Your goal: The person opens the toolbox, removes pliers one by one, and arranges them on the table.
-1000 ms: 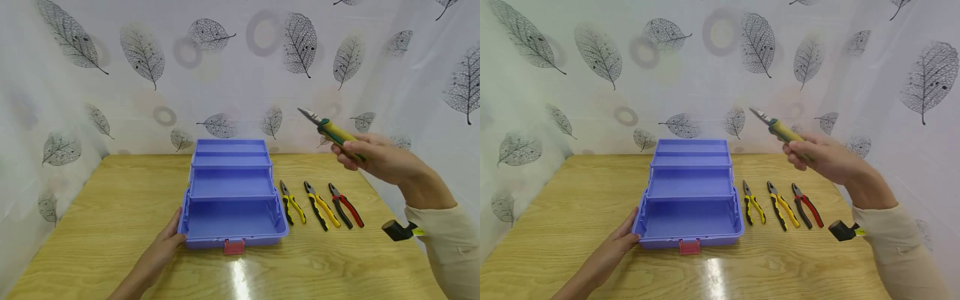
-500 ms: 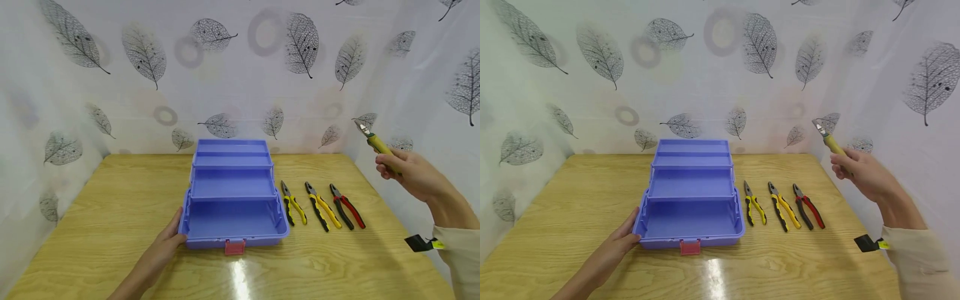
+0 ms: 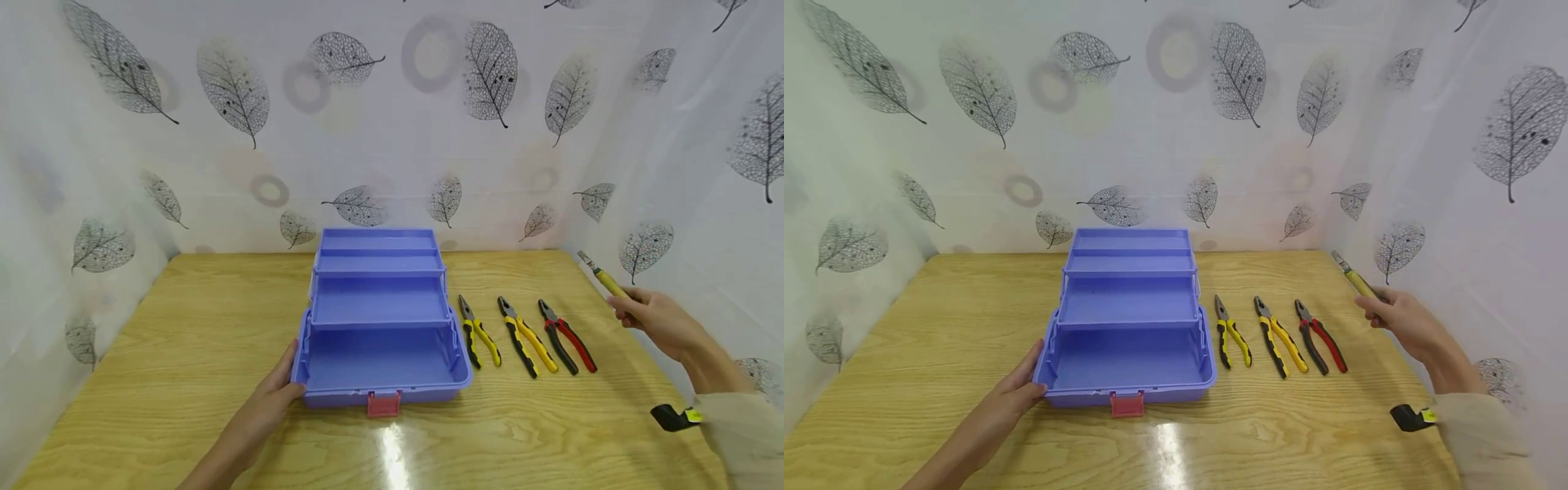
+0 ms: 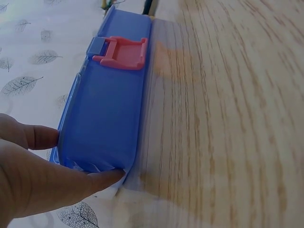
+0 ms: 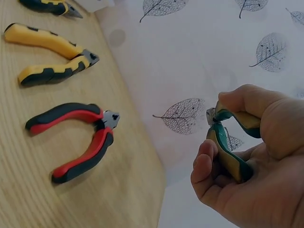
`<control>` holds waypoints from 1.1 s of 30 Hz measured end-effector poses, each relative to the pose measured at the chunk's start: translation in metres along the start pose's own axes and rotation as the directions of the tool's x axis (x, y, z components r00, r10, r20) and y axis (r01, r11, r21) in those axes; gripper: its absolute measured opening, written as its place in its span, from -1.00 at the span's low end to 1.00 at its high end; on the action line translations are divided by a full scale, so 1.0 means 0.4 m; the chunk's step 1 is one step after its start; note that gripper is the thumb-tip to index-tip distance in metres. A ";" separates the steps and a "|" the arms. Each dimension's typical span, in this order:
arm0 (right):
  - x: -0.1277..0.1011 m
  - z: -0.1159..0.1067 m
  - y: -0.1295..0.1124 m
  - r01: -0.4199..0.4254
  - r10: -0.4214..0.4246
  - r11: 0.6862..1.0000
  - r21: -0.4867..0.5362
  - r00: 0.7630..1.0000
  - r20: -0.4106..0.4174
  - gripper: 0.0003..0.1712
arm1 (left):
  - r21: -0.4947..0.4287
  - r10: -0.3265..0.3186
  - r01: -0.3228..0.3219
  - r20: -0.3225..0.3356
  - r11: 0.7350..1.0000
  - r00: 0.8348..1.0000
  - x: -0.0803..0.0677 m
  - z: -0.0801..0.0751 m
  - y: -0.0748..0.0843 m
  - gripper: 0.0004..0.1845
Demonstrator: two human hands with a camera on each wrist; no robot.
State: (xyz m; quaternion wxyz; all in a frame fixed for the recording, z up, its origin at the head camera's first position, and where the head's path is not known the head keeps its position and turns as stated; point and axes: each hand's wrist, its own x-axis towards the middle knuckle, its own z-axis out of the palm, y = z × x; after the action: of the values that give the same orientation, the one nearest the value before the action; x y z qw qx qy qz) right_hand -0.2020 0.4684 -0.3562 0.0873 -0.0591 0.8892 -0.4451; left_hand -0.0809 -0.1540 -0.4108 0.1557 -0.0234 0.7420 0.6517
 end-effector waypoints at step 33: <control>-0.017 0.064 0.149 -0.118 0.124 0.959 -0.257 0.992 0.007 -0.46 | 0.002 0.013 -0.013 0.011 1.000 1.000 0.001 0.006 0.000 -0.15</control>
State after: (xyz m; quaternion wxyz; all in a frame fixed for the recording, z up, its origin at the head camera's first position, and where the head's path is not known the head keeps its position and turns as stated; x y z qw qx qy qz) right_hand -0.1915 0.4853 -0.4185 0.1164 -0.0203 0.9401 -0.3197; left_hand -0.0808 -0.1515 -0.4113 0.1558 -0.0148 0.7418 0.6522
